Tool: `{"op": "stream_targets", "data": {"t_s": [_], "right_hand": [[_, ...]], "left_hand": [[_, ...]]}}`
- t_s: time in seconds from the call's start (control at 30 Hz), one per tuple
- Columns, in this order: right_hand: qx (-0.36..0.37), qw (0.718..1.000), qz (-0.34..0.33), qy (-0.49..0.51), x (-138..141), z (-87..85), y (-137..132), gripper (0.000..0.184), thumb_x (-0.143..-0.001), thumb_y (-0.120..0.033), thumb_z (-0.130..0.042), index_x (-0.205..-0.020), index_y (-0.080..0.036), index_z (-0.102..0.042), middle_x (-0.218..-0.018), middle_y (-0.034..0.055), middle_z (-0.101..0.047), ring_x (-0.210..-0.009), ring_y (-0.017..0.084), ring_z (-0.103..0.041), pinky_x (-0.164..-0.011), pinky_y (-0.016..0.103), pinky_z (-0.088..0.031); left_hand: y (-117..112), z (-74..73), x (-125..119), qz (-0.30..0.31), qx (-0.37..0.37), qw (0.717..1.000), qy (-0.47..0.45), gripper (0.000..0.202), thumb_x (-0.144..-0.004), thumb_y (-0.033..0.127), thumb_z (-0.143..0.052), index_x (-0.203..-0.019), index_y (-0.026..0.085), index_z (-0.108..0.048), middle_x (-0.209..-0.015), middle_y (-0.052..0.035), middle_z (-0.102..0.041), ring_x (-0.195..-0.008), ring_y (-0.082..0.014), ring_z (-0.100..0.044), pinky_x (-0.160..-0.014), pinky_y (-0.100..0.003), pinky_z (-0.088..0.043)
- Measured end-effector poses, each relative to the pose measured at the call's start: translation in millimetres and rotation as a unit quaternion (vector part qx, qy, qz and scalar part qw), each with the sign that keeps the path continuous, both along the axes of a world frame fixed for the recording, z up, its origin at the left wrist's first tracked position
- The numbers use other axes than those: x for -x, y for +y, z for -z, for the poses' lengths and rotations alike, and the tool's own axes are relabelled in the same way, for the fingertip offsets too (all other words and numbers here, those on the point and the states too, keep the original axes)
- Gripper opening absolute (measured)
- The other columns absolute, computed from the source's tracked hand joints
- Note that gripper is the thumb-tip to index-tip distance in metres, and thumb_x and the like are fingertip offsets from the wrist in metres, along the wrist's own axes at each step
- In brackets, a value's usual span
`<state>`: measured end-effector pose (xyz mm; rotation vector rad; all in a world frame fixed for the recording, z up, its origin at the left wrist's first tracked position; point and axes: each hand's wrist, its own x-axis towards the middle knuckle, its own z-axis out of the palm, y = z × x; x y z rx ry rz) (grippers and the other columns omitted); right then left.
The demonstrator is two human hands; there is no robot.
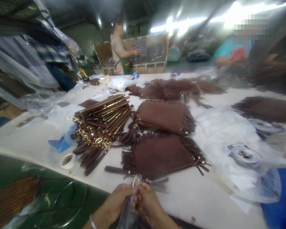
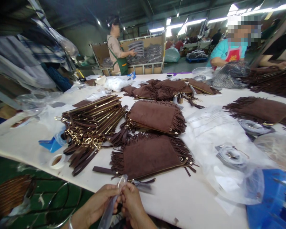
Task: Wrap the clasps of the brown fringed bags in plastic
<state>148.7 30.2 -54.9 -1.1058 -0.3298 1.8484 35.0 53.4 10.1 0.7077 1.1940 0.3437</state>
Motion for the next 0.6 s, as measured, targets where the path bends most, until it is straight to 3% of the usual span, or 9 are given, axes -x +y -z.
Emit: {"op": "stream_targets", "data": {"t_s": [0.1,0.17,0.3,0.37,0.43,0.53,0.6], "right_hand": [[-0.017,1.000,-0.015,-0.010,-3,-1.3,-8,0.060,-0.062,-0.075,-0.064,-0.080,-0.018,-0.056,-0.039,-0.0098,-0.047,-0.025,0.003,-0.025,-0.026,0.014,-0.021],[-0.051,0.997,-0.050,-0.029,-10,-1.3,-19,0.060,-0.069,-0.076,-0.057,-0.085,-0.018,-0.056,-0.043,-0.0080,-0.051,-0.025,0.004,-0.030,-0.027,0.016,-0.027],[-0.099,0.985,-0.097,-0.103,-48,-7.6,-43,0.061,-0.070,-0.073,-0.059,-0.094,-0.017,-0.057,-0.050,-0.0054,-0.057,-0.029,0.006,-0.037,-0.033,0.018,-0.032],[-0.107,0.976,-0.044,-0.182,-76,-15.4,-48,0.054,-0.075,-0.067,-0.058,-0.097,-0.017,-0.059,-0.053,-0.0058,-0.055,-0.034,0.007,-0.039,-0.038,0.020,-0.034],[-0.125,0.947,0.023,-0.296,-101,-23.5,-45,0.045,-0.082,-0.060,-0.053,-0.098,-0.019,-0.061,-0.060,-0.0042,-0.057,-0.044,0.010,-0.048,-0.046,0.023,-0.041],[-0.138,0.880,0.100,-0.444,-123,-33.4,-36,0.039,-0.082,-0.055,-0.055,-0.099,-0.021,-0.064,-0.085,0.0039,-0.067,-0.079,0.021,-0.063,-0.073,0.031,-0.049],[-0.130,0.869,0.137,-0.457,-129,-39.7,-31,0.037,-0.080,-0.054,-0.059,-0.098,-0.022,-0.065,-0.102,0.0076,-0.068,-0.100,0.026,-0.061,-0.088,0.036,-0.047]], "left_hand": [[3,7.5,-1,0.045,-0.060,0.996,0.041,0.031,-0.078,0.041,-0.060,-0.070,0.011,-0.064,-0.053,0.0003,-0.055,-0.037,-0.0090,-0.047,-0.040,-0.021,-0.039],[5,12.3,1,0.051,-0.112,0.991,0.058,0.029,-0.077,0.041,-0.063,-0.067,0.014,-0.061,-0.049,0.0010,-0.055,-0.035,-0.0099,-0.046,-0.038,-0.021,-0.032],[6,16.8,5,0.028,-0.201,0.976,0.081,0.021,-0.074,0.034,-0.069,-0.070,0.017,-0.057,-0.049,0.0053,-0.054,-0.041,-0.0080,-0.046,-0.046,-0.020,-0.032],[6,14.1,5,0.035,-0.202,0.976,0.075,0.025,-0.075,0.038,-0.067,-0.069,0.016,-0.057,-0.053,0.0019,-0.059,-0.044,-0.0101,-0.051,-0.050,-0.021,-0.036],[4,8.0,3,0.042,-0.174,0.983,0.043,0.031,-0.076,0.045,-0.065,-0.074,0.015,-0.058,-0.063,-0.0045,-0.066,-0.050,-0.0142,-0.058,-0.052,-0.024,-0.042],[1,-3.5,-6,0.001,-0.097,0.995,-0.016,0.045,-0.074,0.057,-0.067,-0.085,0.015,-0.057,-0.076,-0.0091,-0.071,-0.060,-0.0177,-0.064,-0.056,-0.027,-0.048],[0,-9.0,-16,-0.041,-0.056,0.998,-0.004,0.050,-0.068,0.063,-0.071,-0.083,0.018,-0.056,-0.068,-0.0059,-0.070,-0.055,-0.0175,-0.062,-0.051,-0.025,-0.046]]}}
